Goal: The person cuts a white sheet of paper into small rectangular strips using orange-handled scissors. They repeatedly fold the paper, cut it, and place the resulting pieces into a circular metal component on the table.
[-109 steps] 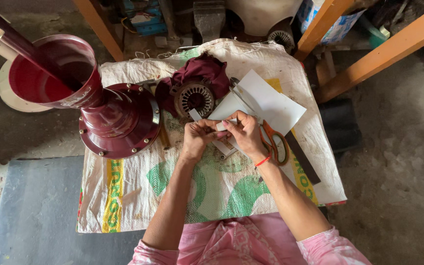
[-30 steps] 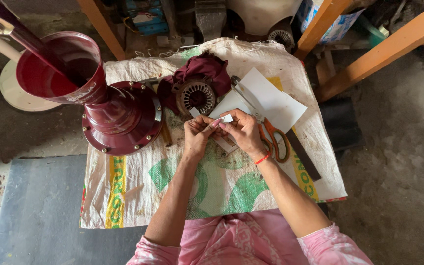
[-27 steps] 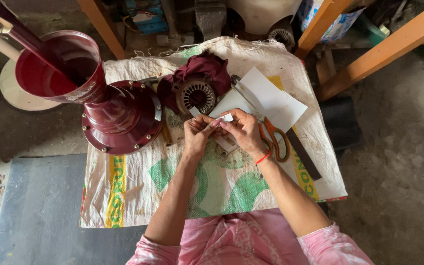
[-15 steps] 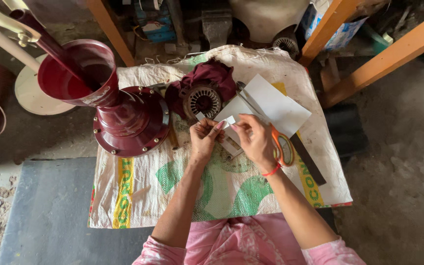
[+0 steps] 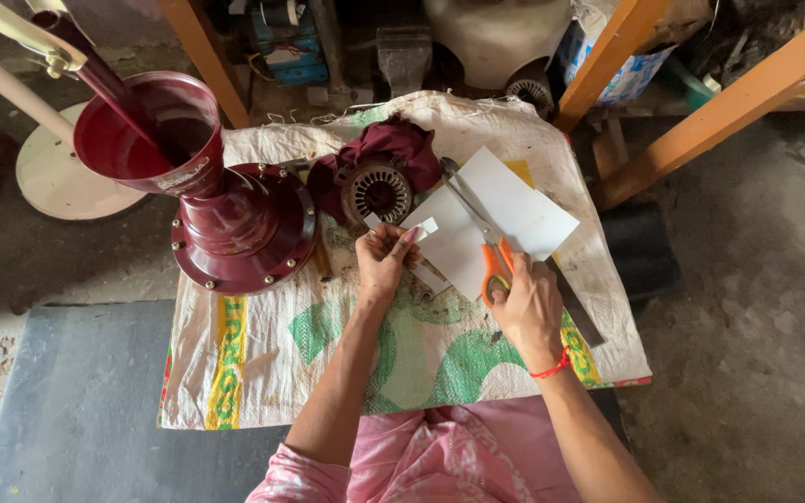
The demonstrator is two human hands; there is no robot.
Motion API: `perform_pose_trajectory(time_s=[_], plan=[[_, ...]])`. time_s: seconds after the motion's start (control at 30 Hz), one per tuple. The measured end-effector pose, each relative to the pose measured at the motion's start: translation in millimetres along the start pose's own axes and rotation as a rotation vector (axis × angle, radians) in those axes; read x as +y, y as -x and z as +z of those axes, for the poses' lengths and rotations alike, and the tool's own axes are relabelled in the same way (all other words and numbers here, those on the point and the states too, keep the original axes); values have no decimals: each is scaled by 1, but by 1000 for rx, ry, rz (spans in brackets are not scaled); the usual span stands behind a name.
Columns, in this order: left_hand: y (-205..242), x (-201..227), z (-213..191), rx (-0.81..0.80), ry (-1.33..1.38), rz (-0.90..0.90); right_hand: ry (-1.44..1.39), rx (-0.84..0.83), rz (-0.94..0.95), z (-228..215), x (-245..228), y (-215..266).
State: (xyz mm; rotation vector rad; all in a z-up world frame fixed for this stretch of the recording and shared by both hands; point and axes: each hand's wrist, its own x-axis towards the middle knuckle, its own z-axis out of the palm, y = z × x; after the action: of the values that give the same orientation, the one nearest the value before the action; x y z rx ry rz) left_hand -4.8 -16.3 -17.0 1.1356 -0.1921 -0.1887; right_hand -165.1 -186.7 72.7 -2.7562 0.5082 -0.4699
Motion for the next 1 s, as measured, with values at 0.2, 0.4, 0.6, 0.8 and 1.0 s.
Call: perform_pose_trajectory(time_s=[0.2,0.4,0.6,0.8,1.0], plan=[[1,2,0,-22,12,42,-177,13,-83,-10,7,-9],[0,-1,-2,2,-25,42,-839,-179,248,-38,10,14],[1,1,-3,-25,56,38,-991,-334,384,-25,3,32],[1,2,-5,-35,118,44,-1047,-351,289,7,19,41],[3,4,-5,-82,140,38,-1223,-508,527,6,14,27]])
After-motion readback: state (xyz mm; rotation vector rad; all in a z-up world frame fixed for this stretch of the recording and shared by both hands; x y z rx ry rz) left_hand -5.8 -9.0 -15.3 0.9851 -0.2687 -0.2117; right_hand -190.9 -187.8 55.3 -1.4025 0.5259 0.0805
